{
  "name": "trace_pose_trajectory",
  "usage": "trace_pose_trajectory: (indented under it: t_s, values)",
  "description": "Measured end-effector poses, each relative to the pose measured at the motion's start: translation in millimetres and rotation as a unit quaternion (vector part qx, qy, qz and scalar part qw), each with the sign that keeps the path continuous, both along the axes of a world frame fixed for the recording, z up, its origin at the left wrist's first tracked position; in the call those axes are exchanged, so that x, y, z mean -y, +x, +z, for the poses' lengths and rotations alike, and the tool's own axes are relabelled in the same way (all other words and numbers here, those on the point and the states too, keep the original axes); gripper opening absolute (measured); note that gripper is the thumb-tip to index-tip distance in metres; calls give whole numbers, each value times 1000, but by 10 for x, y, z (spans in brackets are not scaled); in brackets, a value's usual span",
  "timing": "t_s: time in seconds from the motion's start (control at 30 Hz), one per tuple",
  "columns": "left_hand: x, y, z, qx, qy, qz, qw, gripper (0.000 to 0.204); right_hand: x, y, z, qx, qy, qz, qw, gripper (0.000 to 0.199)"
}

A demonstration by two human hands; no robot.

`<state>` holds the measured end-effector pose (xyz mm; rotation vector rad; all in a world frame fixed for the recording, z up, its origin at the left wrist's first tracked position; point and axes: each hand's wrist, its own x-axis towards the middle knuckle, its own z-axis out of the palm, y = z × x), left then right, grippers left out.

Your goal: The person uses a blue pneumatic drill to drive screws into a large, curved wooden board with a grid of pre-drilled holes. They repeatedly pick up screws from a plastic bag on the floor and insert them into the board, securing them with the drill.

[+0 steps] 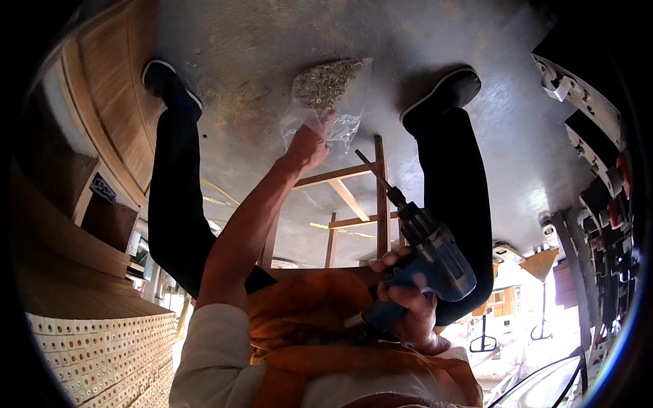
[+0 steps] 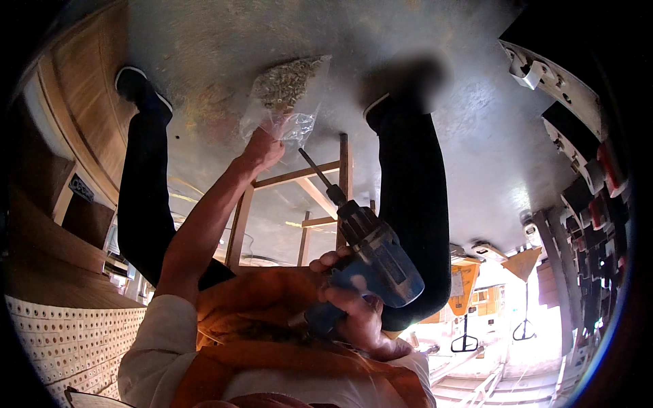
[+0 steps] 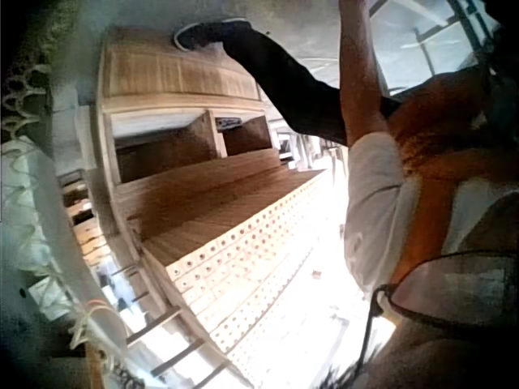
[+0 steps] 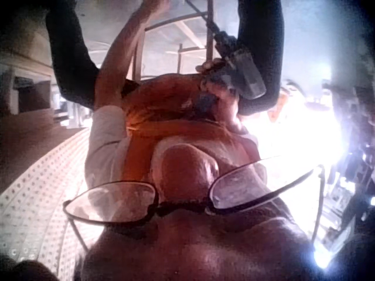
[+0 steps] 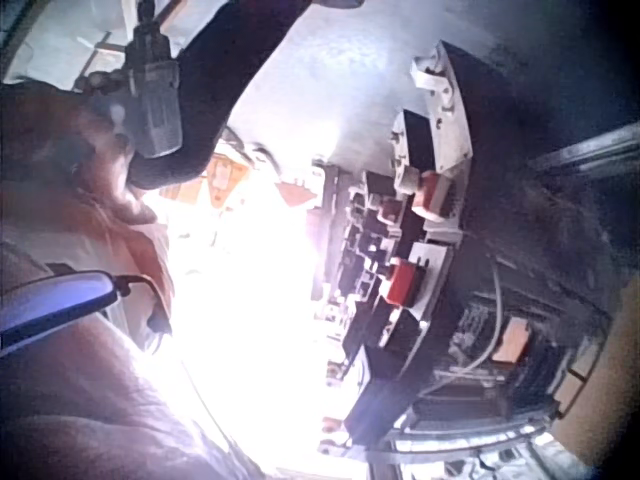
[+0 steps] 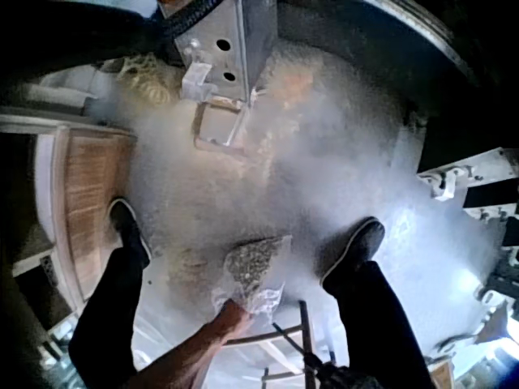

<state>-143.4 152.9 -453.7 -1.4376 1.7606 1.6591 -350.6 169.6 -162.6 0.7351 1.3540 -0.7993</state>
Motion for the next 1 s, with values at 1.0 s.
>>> trace_pose_trajectory:
  t_s: [1.0]
  values:
    - [236,351,-290,-19,256,440,860,29,-126,16,34,30,-57,-75,995,48]
